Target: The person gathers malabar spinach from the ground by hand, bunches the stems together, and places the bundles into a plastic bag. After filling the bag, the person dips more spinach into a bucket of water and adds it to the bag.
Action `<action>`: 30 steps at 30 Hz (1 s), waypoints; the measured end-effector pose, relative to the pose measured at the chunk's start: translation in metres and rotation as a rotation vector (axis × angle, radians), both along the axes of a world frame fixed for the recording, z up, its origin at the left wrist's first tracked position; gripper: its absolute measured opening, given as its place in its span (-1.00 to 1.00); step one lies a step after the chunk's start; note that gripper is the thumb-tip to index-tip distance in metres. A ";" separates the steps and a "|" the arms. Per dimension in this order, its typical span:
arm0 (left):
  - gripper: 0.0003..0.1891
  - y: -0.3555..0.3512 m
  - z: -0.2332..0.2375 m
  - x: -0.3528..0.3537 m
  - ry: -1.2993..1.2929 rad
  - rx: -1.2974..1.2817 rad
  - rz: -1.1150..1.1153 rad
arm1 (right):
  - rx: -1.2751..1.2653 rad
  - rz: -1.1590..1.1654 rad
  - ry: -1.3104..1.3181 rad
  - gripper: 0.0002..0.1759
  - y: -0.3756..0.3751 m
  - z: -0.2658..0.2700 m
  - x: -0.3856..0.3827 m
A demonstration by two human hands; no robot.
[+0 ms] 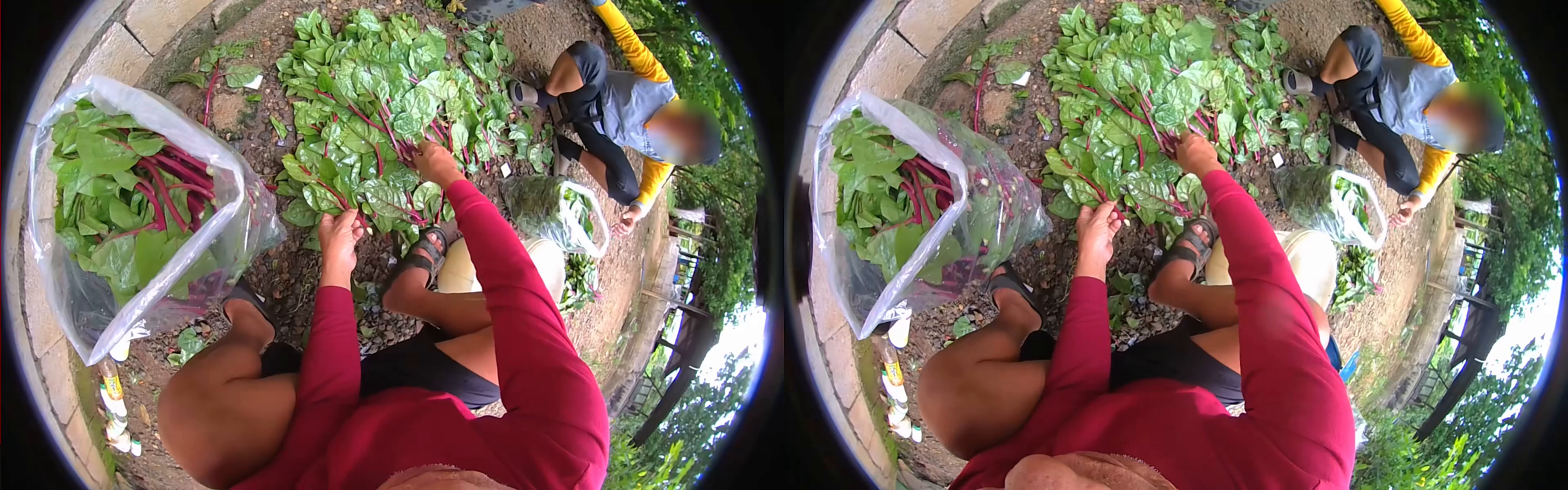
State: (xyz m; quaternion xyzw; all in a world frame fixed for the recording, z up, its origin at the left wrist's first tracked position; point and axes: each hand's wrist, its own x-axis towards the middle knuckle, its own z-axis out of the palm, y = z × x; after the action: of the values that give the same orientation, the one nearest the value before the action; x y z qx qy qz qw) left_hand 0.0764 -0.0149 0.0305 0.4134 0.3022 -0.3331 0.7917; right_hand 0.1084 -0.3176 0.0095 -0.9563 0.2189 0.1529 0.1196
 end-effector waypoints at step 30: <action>-0.77 -0.028 0.011 0.001 -0.083 -0.114 -0.045 | 1.148 -0.439 0.229 -0.60 0.053 0.146 -0.034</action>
State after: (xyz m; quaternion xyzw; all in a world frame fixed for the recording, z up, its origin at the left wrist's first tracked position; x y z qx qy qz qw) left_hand 0.0773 -0.0428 0.0414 0.3877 0.2401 -0.3500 0.8183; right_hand 0.0746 -0.2650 0.1560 -0.6497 0.3048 0.3194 0.6189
